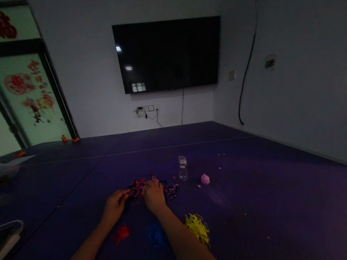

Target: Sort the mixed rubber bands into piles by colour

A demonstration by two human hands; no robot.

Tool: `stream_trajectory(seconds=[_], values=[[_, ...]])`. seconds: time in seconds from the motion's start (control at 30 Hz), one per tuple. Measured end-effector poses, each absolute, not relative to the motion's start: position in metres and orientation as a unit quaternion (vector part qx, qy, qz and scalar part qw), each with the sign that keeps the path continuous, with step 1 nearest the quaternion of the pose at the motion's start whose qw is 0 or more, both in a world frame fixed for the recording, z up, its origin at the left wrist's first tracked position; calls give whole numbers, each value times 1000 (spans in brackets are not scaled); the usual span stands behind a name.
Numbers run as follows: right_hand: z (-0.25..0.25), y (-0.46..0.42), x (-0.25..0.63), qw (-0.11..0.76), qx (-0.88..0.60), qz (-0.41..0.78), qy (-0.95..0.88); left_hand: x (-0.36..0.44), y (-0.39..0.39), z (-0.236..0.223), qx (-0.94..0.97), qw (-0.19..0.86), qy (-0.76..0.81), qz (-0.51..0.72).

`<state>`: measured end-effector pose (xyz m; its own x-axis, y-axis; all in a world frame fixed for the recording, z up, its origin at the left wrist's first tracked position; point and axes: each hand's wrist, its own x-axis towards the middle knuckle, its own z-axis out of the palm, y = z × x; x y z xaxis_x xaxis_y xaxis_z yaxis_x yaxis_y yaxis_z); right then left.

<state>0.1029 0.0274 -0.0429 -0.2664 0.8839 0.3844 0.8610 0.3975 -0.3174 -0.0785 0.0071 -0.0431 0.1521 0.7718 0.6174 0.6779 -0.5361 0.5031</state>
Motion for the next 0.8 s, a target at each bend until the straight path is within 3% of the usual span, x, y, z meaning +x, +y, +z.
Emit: stream_trajectory(seconds=[0.17, 0.53, 0.8], values=[[-41, 25, 105, 271, -542, 48, -794, -79, 9, -45, 762, 54, 472, 441], [-38, 24, 102, 209, -553, 8, -807, -76, 6, -42, 775, 46, 455, 436], [-31, 22, 102, 243, -557, 8, -794, -78, 5, -35, 745, 95, 482, 452]])
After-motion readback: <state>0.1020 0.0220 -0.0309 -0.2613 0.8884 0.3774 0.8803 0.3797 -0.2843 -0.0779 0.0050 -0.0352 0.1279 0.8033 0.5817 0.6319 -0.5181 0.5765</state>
